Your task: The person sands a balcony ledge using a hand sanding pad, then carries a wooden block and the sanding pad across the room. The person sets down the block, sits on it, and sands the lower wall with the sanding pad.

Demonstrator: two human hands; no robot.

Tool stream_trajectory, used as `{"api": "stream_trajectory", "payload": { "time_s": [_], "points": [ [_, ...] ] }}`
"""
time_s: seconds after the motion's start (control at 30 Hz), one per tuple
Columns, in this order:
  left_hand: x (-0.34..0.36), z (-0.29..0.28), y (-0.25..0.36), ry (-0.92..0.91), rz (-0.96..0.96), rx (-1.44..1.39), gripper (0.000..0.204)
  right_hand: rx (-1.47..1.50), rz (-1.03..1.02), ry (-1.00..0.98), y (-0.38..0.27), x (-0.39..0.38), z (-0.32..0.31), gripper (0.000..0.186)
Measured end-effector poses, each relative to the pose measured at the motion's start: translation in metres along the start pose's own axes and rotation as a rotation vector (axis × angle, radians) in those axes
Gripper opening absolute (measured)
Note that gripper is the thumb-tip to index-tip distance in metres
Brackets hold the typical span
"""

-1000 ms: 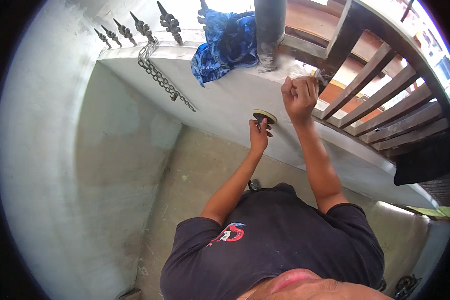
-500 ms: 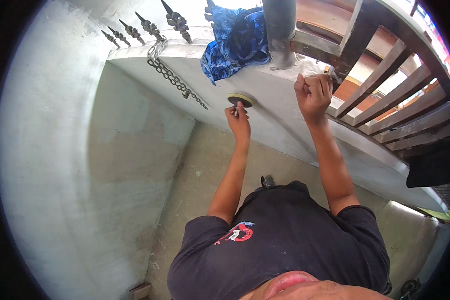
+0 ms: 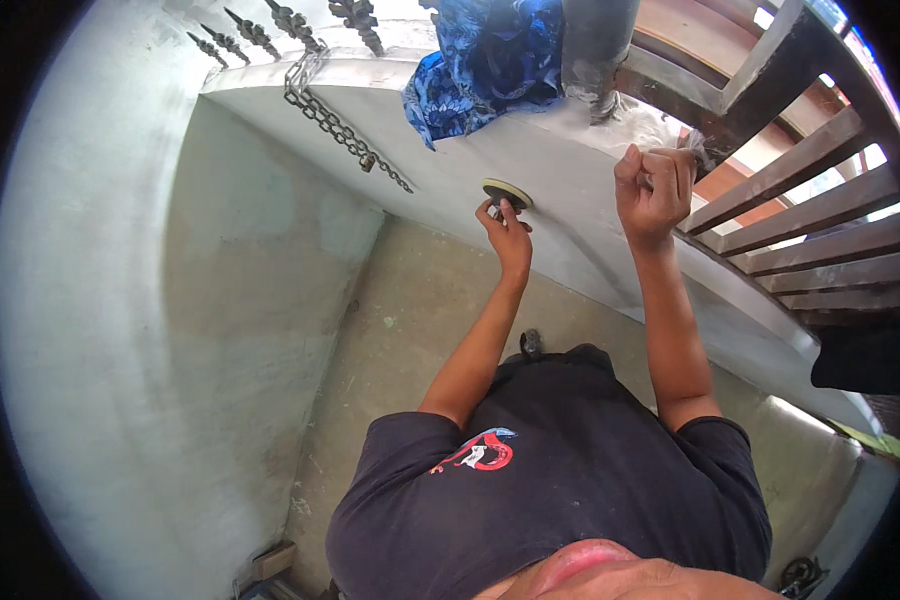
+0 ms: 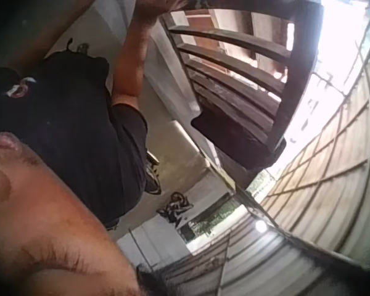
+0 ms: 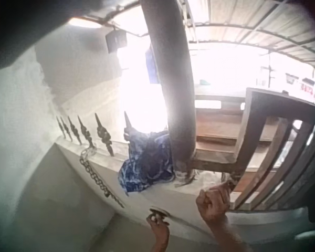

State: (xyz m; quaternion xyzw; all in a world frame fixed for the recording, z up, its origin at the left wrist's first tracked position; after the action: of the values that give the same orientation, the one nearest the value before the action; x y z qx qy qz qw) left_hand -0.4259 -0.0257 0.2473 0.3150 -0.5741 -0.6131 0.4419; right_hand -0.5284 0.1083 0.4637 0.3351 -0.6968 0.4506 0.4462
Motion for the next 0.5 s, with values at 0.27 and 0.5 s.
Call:
{"api": "stream_trajectory", "payload": {
  "time_s": [0.27, 0.5],
  "points": [
    [0.059, -0.018, -0.034, 0.182, 0.037, 0.023, 0.033, -0.008, 0.006, 0.013, 0.001, -0.002, 0.001, 0.023],
    [0.043, -0.011, -0.023, 0.077, 0.077, 0.001, 0.033, -0.037, 0.026, 0.007, 0.0, -0.002, 0.001, 0.022]
  ]
}}
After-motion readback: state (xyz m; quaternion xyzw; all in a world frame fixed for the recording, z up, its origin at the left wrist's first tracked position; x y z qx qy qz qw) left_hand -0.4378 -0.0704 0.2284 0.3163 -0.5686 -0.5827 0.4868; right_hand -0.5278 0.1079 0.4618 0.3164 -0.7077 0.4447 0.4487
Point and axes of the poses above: each hand's wrist, its own x-axis towards the middle knuckle, its own z-axis out of the palm, y = z × x, the point moved 1 cm from there along x, towards the middle knuckle, and after that the axes turned 10 degrees about z, right-handed, at the moved point
